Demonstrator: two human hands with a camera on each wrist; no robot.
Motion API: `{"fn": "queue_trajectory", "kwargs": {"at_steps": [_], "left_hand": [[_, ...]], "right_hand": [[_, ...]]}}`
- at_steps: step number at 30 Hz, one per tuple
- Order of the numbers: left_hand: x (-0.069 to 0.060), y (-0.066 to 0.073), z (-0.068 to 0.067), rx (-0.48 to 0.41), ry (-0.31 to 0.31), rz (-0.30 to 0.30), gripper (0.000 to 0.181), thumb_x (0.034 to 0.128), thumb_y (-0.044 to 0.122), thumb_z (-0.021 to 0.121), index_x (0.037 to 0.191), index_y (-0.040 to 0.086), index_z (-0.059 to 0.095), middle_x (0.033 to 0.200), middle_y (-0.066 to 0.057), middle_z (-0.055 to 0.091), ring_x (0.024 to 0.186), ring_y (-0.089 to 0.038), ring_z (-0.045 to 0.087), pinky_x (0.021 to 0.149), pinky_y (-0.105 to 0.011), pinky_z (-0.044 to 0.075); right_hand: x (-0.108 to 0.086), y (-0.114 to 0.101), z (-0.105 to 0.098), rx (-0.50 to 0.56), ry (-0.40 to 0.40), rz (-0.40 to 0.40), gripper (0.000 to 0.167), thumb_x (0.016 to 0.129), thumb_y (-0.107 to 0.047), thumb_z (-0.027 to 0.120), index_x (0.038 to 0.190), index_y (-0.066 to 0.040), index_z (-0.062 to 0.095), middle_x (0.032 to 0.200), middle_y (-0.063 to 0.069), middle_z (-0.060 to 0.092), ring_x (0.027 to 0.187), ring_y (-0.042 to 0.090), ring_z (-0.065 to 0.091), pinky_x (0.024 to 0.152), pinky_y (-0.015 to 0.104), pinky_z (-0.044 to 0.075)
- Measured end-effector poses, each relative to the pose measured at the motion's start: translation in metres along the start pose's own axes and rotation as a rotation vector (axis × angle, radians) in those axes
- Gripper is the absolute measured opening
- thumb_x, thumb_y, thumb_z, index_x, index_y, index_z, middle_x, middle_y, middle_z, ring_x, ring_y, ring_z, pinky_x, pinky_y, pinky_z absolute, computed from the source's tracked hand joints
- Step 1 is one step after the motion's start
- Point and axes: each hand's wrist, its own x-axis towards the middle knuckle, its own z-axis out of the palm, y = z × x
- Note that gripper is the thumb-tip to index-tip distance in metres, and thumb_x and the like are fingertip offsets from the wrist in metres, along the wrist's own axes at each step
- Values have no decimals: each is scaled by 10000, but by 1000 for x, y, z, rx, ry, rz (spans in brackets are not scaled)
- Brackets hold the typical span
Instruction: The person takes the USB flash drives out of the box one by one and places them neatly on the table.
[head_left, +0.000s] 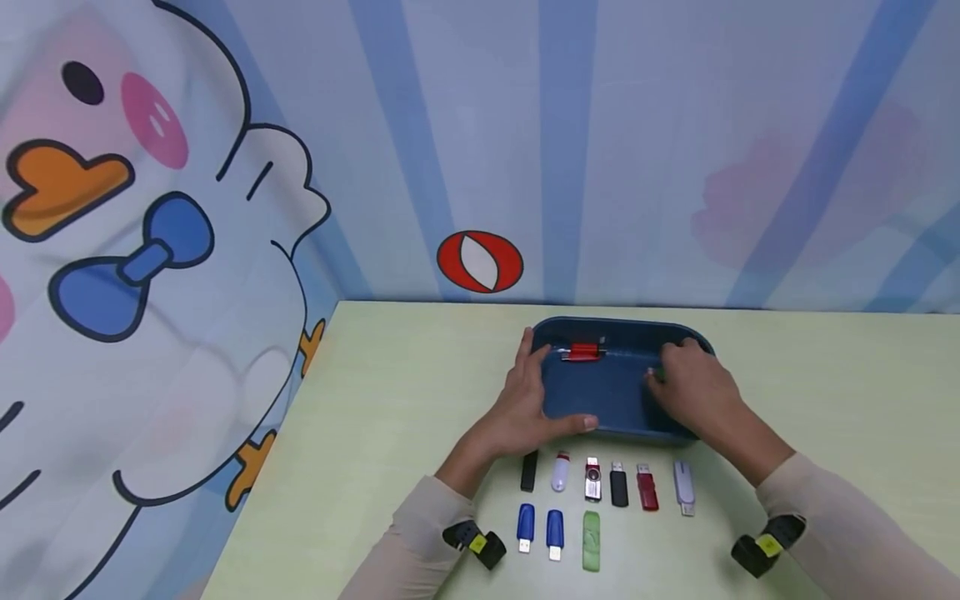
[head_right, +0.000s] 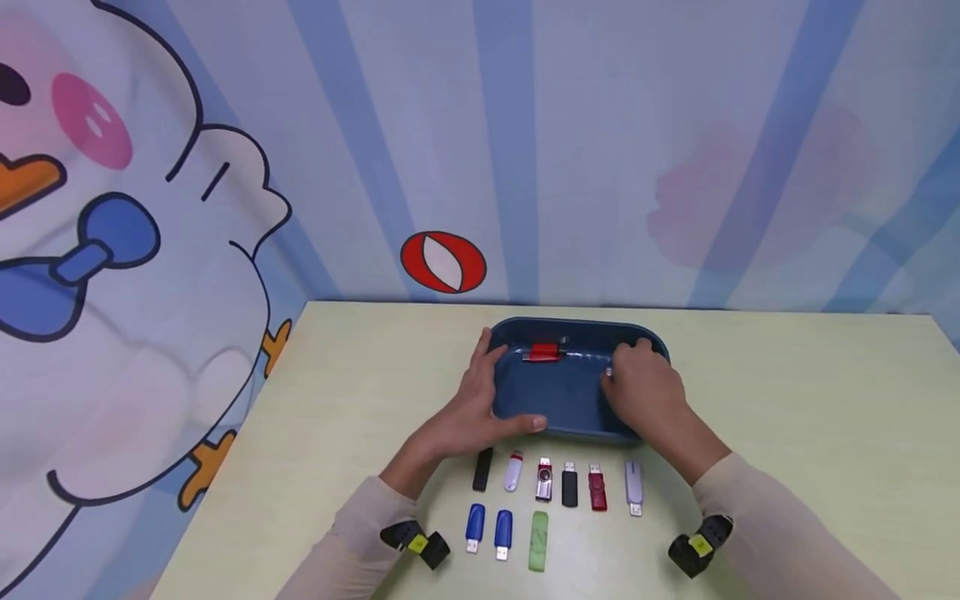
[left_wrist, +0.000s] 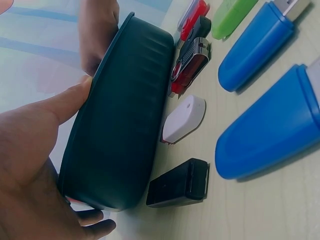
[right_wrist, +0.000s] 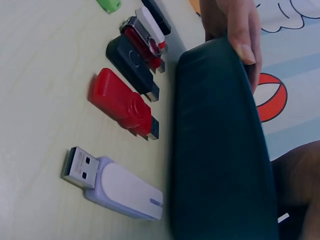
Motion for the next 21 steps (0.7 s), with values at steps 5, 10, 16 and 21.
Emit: {"fn": "queue_trajectory", "kwargs": {"at_steps": [5, 10, 16, 21], "left_hand": [[0, 0, 1, 6, -2, -5, 1183, 867, 558, 810, 1702, 98, 110, 1792, 4, -178, 1644, -365, 136, 1249, -638, 316], [-1, 1, 3, 11, -2, -12, 1189, 861, 577, 810, 1702, 97, 119, 1792, 19, -179, 1643, -356, 141, 1255, -629, 314], [-3, 2, 3, 15, -2, -1, 1183, 868, 571, 809, 1702, 93, 119, 1793, 6, -174, 1642, -356, 138, 1254, -629, 317], [-1, 4, 1, 26, 1, 9, 1180, 880, 558, 803, 1702, 78, 107, 1791, -8, -184, 1642, -366, 129, 1254, -629, 318]], "right_hand": [[2, -1, 3, -18, -54, 21, 320, 981, -175, 731, 999, 138, 668, 940, 300, 626, 717, 313, 602, 578, 469, 537], [2, 2, 8, -39, -55, 0, 293, 963, -173, 747, 944, 113, 686, 925, 295, 633, 721, 313, 605, 588, 477, 549], [-3, -2, 11, -36, -6, -43, 265, 944, -161, 773, 944, 95, 704, 908, 256, 638, 727, 298, 604, 603, 492, 566], [-5, -9, 7, -37, 22, -103, 199, 929, -131, 793, 894, 44, 704, 871, 190, 639, 730, 265, 581, 563, 433, 539]]}}
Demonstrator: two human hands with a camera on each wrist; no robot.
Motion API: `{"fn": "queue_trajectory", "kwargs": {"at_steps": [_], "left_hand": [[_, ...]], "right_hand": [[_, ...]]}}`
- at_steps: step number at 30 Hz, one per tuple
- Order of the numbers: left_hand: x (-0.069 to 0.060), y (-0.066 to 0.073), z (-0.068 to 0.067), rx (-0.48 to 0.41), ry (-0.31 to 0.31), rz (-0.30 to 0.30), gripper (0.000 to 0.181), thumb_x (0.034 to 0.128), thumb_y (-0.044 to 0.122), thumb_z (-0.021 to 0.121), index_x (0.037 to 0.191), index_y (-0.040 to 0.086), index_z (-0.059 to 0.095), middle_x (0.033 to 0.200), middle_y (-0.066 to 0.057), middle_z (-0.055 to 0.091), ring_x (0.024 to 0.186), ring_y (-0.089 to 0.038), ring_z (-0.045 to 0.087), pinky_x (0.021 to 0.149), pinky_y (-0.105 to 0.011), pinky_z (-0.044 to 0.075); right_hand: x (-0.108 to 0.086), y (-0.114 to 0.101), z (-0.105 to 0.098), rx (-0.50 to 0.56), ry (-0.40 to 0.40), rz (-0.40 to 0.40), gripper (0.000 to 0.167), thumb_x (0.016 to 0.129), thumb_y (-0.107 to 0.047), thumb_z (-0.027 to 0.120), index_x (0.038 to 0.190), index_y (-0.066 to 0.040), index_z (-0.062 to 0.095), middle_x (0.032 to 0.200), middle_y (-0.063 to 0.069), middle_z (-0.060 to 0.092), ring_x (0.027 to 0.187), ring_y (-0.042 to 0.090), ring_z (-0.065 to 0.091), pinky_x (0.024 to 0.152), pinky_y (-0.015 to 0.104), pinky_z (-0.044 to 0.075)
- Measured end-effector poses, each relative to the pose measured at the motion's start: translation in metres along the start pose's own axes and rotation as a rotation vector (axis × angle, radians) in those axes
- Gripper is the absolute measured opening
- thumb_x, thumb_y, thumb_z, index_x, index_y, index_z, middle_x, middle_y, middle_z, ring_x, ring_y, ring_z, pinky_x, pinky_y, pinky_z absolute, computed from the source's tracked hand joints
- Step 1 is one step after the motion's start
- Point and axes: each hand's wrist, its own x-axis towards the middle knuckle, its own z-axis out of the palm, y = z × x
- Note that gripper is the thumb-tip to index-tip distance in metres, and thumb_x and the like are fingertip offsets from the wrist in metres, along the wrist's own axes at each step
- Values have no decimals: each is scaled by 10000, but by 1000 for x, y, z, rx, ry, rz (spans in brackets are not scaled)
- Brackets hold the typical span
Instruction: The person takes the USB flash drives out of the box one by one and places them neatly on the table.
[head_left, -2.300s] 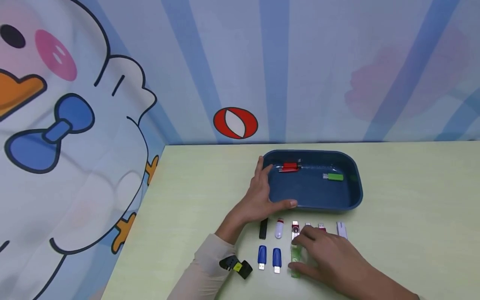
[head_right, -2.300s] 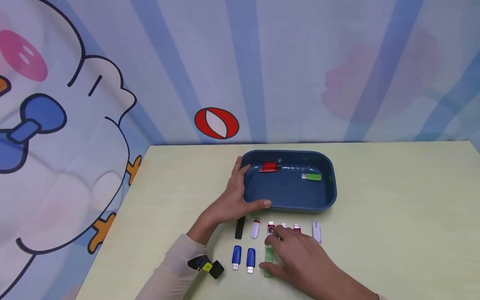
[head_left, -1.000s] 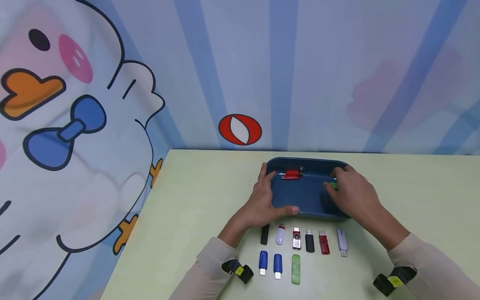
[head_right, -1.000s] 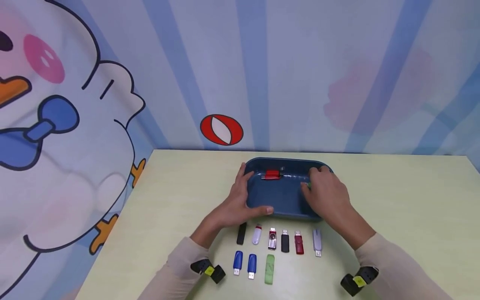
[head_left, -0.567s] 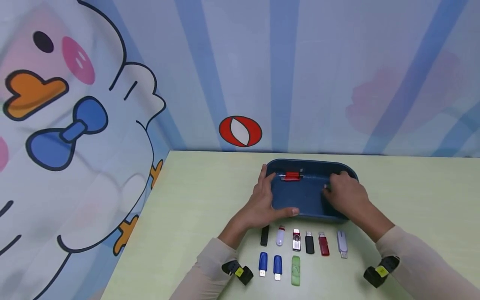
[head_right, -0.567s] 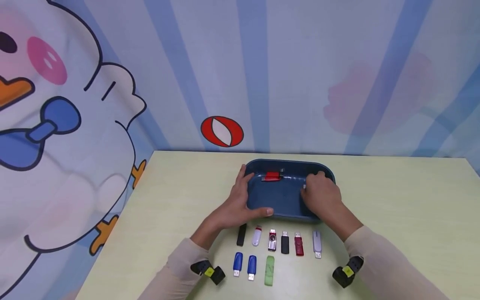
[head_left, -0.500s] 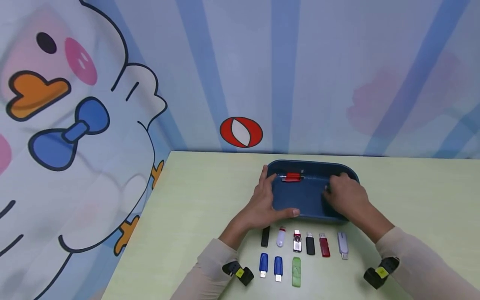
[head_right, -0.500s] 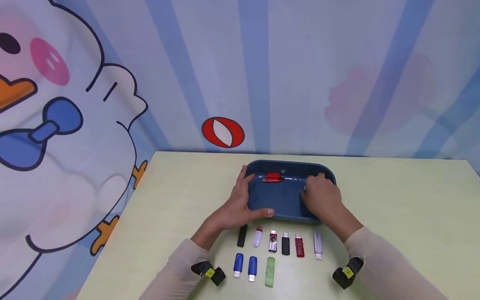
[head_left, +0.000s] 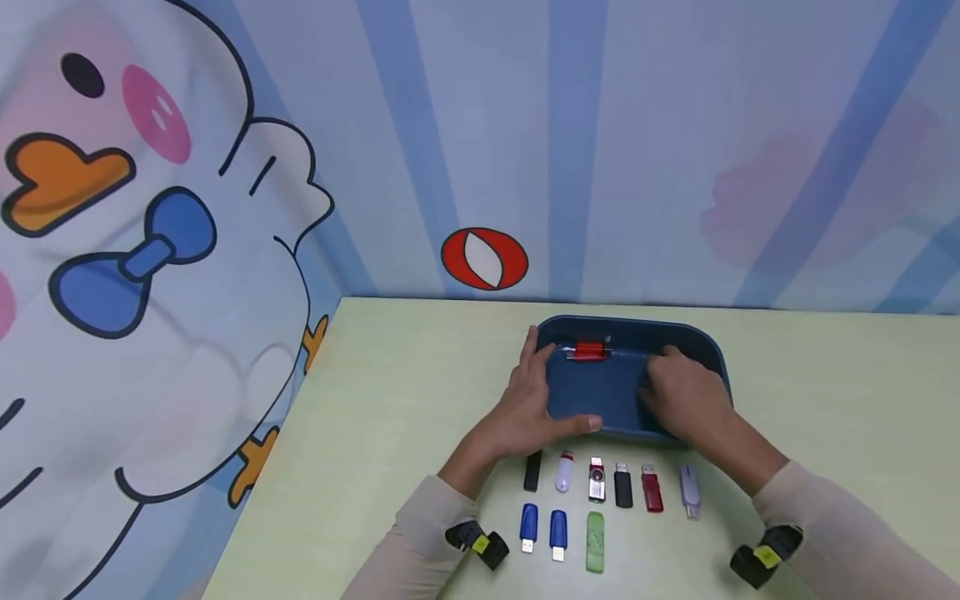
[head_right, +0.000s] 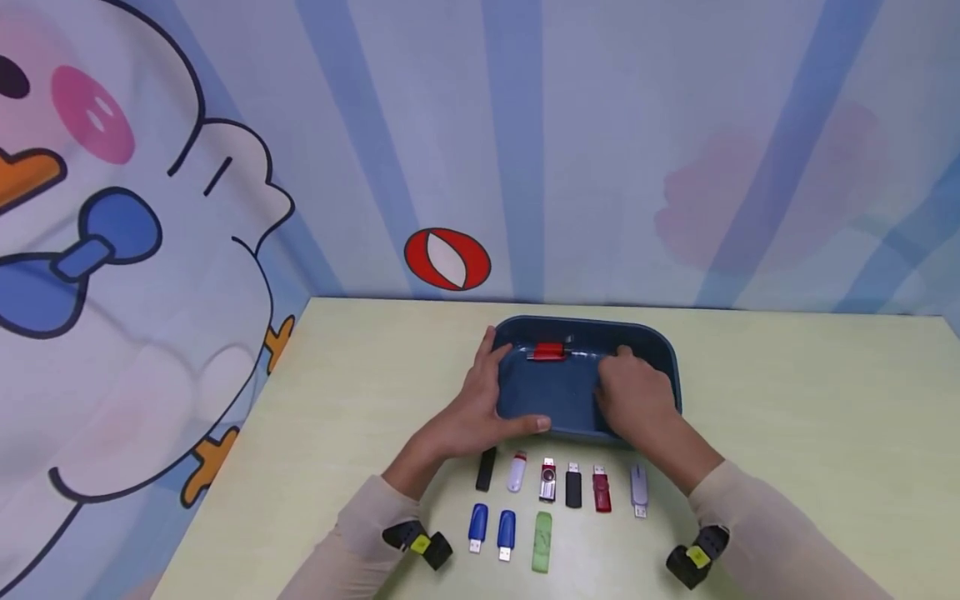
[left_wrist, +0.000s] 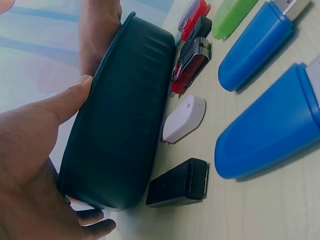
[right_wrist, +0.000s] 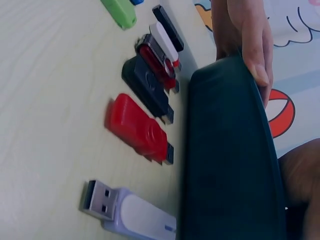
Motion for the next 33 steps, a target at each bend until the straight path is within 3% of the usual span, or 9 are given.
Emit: {"fn": "queue_trajectory", "kwargs": {"at_steps": [3, 8, 15, 23, 29, 33], "left_hand": [[1, 1, -1, -1, 4, 0, 1179, 878, 558, 805, 1702, 80, 111, 1793, -13, -175, 1643, -364, 131, 1258, -624, 314], [-2, 2, 1, -12, -6, -9, 1178, 872, 559, 812, 1700, 82, 123, 1795, -9, -164, 1641, -362, 150, 1259, -617, 315], [-5, 5, -2, -14, -5, 3, 1172, 874, 552, 807, 1702, 82, 123, 1792, 5, -182, 1648, -363, 118, 1257, -633, 304], [-4, 2, -2, -17, -3, -6, 1173, 875, 552, 809, 1701, 75, 126, 1788, 21, -198, 1650, -357, 113, 1263, -628, 299], [-8, 2, -4, -14, -15, -8, 1172, 874, 557, 812, 1704, 95, 126, 1784, 46, -207, 1652, -352, 103, 1264, -627, 294], [-7, 2, -6, -10, -10, 7, 1166, 879, 551, 803, 1703, 88, 120, 1788, 20, -196, 1650, -360, 102, 1263, -634, 292]], "right_hand": [[1, -2, -1, -2, 6, -11, 197, 922, -127, 802, 916, 45, 707, 879, 190, 640, 728, 263, 581, 558, 424, 537], [-1, 1, 0, -9, 1, 26, 337, 904, -171, 834, 1019, 110, 689, 930, 255, 646, 741, 288, 613, 593, 466, 579], [-3, 3, -4, -13, -28, 48, 343, 919, -215, 829, 900, 85, 664, 855, 237, 614, 700, 288, 573, 549, 445, 528], [-2, 2, -4, -21, -36, 51, 332, 941, -209, 812, 922, 97, 685, 810, 207, 618, 691, 277, 557, 540, 430, 507], [-6, 1, 1, 1, 6, 27, 378, 946, -280, 815, 820, 34, 647, 738, 145, 568, 649, 251, 519, 518, 349, 411], [-4, 1, 0, -1, 36, 12, 375, 951, -274, 806, 822, 36, 639, 741, 150, 561, 643, 250, 519, 510, 342, 412]]}}
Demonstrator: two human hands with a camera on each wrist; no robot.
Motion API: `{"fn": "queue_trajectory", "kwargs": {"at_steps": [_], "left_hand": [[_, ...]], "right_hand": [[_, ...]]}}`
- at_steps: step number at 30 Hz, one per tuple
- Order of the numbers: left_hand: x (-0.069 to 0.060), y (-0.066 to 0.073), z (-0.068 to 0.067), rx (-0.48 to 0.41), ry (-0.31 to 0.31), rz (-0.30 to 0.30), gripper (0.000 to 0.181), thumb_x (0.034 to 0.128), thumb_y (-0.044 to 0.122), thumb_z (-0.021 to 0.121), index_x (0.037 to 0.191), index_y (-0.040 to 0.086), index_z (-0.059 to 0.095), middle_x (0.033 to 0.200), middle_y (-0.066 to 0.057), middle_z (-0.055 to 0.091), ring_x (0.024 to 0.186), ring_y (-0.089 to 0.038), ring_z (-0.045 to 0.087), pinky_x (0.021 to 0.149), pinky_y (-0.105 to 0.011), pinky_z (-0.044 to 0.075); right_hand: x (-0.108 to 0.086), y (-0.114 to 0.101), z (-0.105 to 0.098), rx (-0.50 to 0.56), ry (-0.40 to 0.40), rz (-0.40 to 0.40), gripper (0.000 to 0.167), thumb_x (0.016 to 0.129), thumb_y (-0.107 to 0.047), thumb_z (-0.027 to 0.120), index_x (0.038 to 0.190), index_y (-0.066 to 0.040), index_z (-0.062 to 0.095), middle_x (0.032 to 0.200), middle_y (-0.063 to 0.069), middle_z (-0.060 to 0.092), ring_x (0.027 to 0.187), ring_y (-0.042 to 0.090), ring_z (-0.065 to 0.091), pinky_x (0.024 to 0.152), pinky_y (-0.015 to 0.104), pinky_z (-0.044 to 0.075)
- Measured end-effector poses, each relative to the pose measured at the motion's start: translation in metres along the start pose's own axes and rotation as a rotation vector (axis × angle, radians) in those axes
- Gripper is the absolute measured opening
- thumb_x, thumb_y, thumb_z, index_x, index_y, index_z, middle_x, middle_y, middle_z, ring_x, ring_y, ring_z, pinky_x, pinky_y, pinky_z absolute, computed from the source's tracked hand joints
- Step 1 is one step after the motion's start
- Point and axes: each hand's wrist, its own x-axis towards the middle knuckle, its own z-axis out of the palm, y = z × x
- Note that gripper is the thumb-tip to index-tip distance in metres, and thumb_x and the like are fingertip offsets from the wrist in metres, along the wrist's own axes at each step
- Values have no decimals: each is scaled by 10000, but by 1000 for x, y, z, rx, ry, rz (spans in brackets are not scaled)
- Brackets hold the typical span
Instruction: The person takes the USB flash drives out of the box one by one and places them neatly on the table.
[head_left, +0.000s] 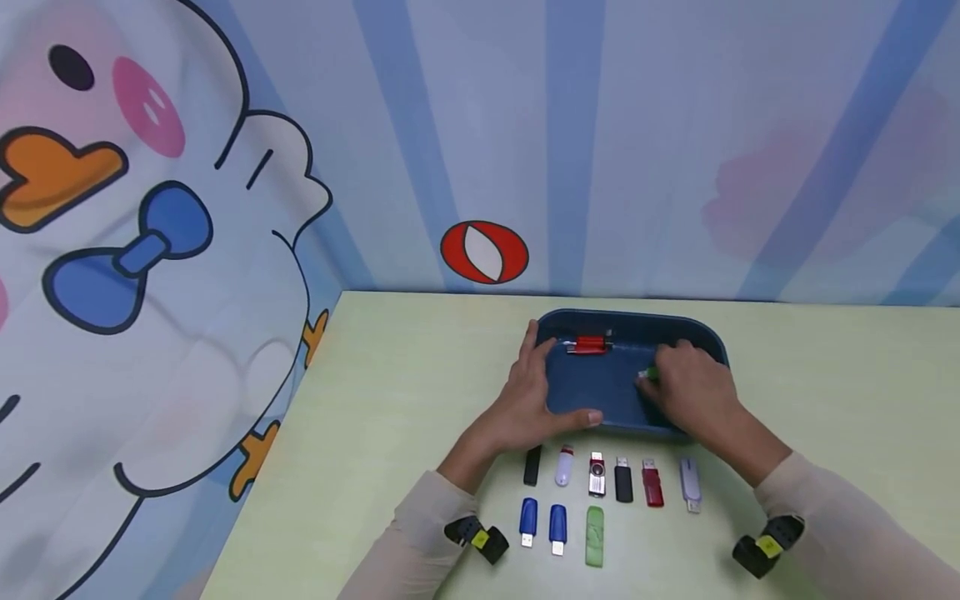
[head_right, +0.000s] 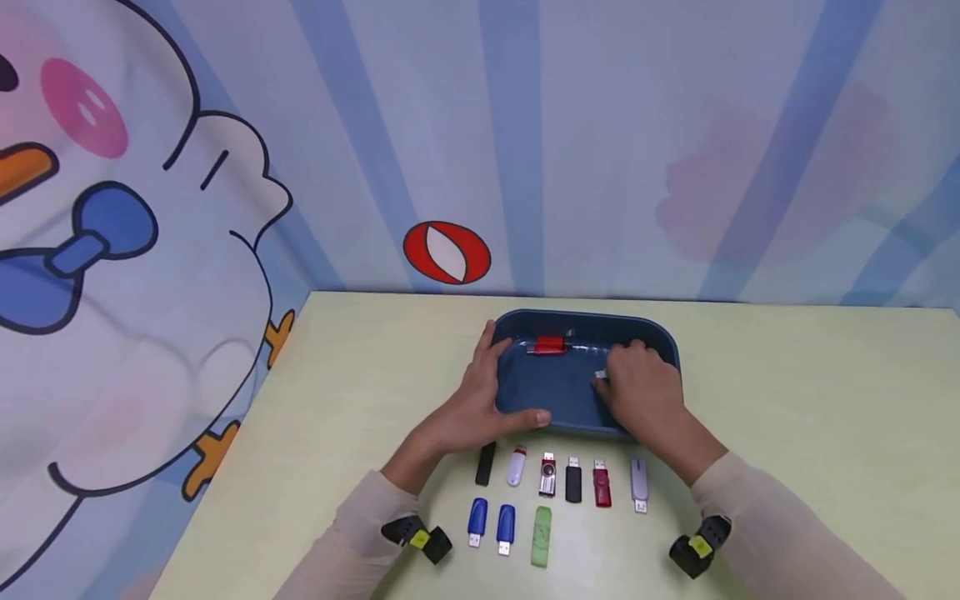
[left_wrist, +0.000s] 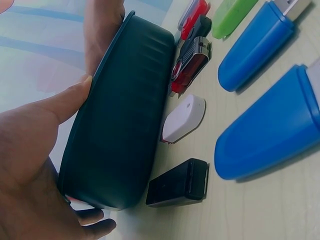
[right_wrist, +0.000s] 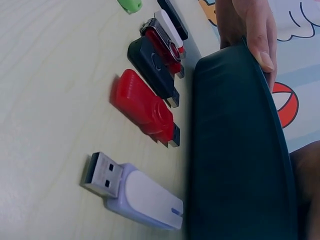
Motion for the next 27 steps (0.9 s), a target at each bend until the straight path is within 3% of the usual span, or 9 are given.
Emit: {"fn": "queue_trajectory", "kwargs": {"at_steps": [7, 14, 21, 27], "left_hand": [[-1, 1, 0, 0, -1, -11, 1166, 879, 549, 804, 1702, 84, 122, 1791, 6, -187, 1653, -354, 103, 1267, -625, 290], [-6, 4, 0, -20, -7, -23, 1164, 873, 534, 819, 1703, 98, 130, 1792, 22, -180, 1654, -351, 100, 1269, -627, 285], [-5, 4, -1, -8, -3, -16, 1163, 872, 549, 806, 1703, 99, 129, 1793, 19, -179, 1654, -354, 107, 1261, -629, 299], [-7, 3, -1, -15, -7, -21, 1154, 876, 537, 809, 1702, 101, 131, 1793, 19, -175, 1652, -364, 114, 1254, -637, 307]], "right_hand": [[2, -3, 0, -4, -24, 24, 338, 947, -219, 794, 947, 99, 681, 820, 207, 618, 692, 273, 558, 536, 393, 503], [-4, -4, 1, 40, 12, -7, 319, 904, -125, 793, 1035, 138, 669, 933, 285, 654, 859, 389, 637, 731, 535, 576], [-10, -10, -8, 85, 61, -47, 469, 902, -115, 804, 1257, 144, 638, 1175, 365, 663, 1081, 493, 651, 904, 607, 585], [-22, -17, -16, 134, 54, -56, 541, 893, -117, 812, 1353, 81, 605, 1283, 354, 640, 1168, 507, 617, 926, 603, 577]]}}
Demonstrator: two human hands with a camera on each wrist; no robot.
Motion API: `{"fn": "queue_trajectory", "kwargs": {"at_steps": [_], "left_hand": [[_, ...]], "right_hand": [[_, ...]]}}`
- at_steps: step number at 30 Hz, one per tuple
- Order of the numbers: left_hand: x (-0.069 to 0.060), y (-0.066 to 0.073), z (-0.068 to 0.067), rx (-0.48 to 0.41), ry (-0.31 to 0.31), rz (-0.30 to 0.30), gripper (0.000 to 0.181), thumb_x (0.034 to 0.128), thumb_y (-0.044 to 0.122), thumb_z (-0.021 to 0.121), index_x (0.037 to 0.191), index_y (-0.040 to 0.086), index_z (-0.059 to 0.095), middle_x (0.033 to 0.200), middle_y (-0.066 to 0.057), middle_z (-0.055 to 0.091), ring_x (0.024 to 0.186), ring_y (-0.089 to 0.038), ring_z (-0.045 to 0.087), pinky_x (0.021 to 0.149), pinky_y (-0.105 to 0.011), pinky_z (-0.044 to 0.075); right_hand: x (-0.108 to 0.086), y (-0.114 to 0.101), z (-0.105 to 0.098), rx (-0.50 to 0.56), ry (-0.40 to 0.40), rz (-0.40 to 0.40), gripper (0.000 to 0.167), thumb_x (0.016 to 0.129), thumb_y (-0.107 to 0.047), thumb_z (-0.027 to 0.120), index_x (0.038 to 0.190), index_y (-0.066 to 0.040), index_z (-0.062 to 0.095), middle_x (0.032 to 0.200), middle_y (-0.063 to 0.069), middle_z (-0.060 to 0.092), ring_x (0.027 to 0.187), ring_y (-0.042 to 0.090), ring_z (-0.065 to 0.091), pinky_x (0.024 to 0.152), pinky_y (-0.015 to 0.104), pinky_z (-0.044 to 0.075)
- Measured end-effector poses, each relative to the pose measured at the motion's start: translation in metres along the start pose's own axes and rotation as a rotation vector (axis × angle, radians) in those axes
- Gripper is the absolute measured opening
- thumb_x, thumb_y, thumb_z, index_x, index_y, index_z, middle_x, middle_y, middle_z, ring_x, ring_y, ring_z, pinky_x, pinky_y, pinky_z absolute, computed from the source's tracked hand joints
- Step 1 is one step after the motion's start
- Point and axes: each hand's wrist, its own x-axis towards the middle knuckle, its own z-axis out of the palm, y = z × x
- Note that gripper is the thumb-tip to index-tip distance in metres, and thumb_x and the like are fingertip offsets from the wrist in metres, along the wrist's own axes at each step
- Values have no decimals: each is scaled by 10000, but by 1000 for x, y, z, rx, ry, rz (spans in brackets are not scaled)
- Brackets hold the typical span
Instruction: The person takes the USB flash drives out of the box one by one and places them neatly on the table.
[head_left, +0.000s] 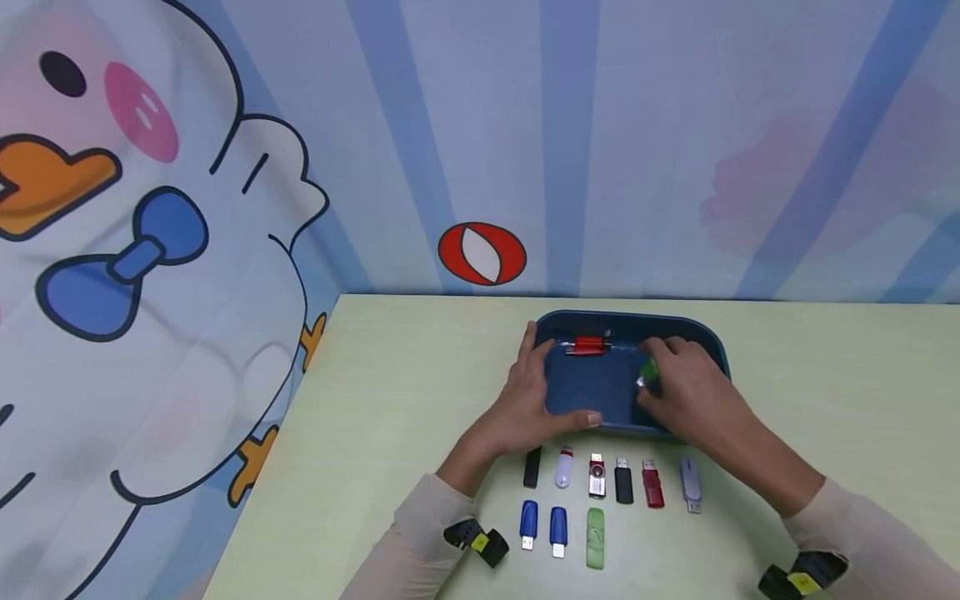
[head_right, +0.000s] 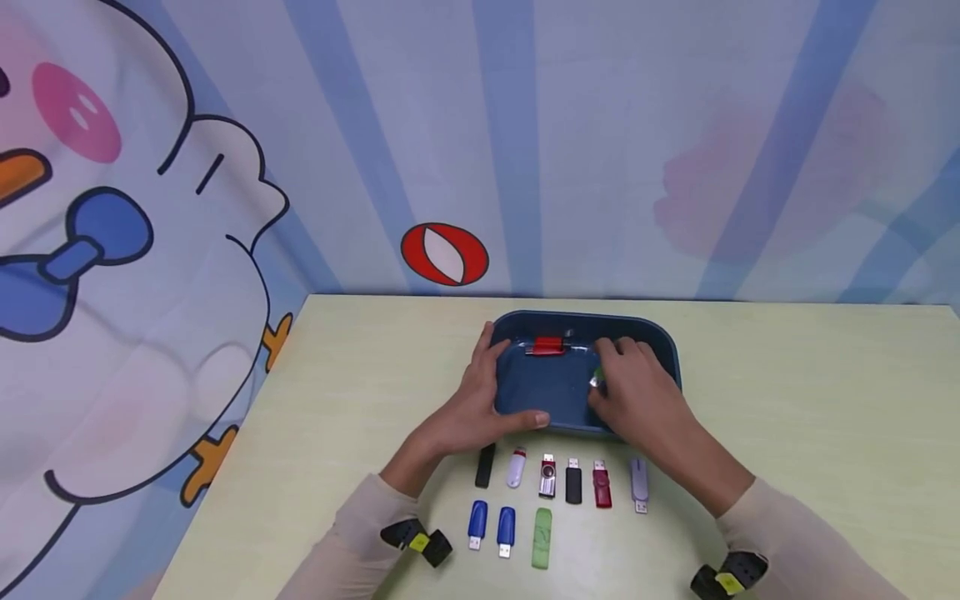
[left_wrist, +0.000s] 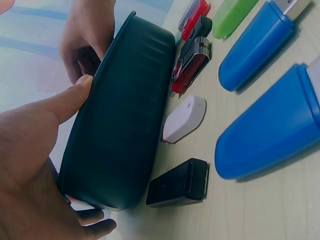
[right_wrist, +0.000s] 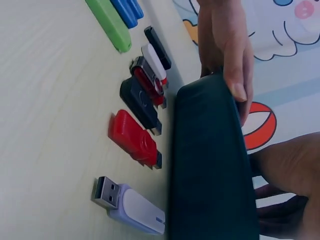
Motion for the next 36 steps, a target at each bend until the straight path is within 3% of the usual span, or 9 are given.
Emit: {"fn": "queue_trajectory", "kwargs": {"at_steps": [13, 21, 36], "left_hand": [[3, 0, 2, 0, 3, 7, 1155, 880, 532, 807, 1704, 95, 126, 1792, 14, -179, 1653, -365, 102, 1254, -641, 304], [2, -1, 4, 8, 2, 9, 1161, 878, 538, 808, 1705, 97, 123, 1792, 18, -178, 1650, -369, 112, 1246, -644, 316], [5, 0, 4, 19, -6, 1, 1159, 883, 545, 805, 1706, 96, 123, 1793, 13, -179, 1650, -363, 125, 1252, -627, 319]], "right_hand": [[-27, -16, -21, 72, -28, -20, 630, 904, -175, 826, 1459, -23, 568, 1442, 309, 583, 1330, 517, 553, 995, 647, 554], [-42, -23, -27, 136, -40, -36, 769, 908, -186, 841, 1561, -56, 455, 1435, 270, 584, 1245, 459, 631, 927, 594, 603], [-58, -36, -31, 160, -52, -50, 979, 897, -203, 868, 1679, -178, 280, 1430, 190, 627, 1314, 454, 598, 942, 607, 594]]}}
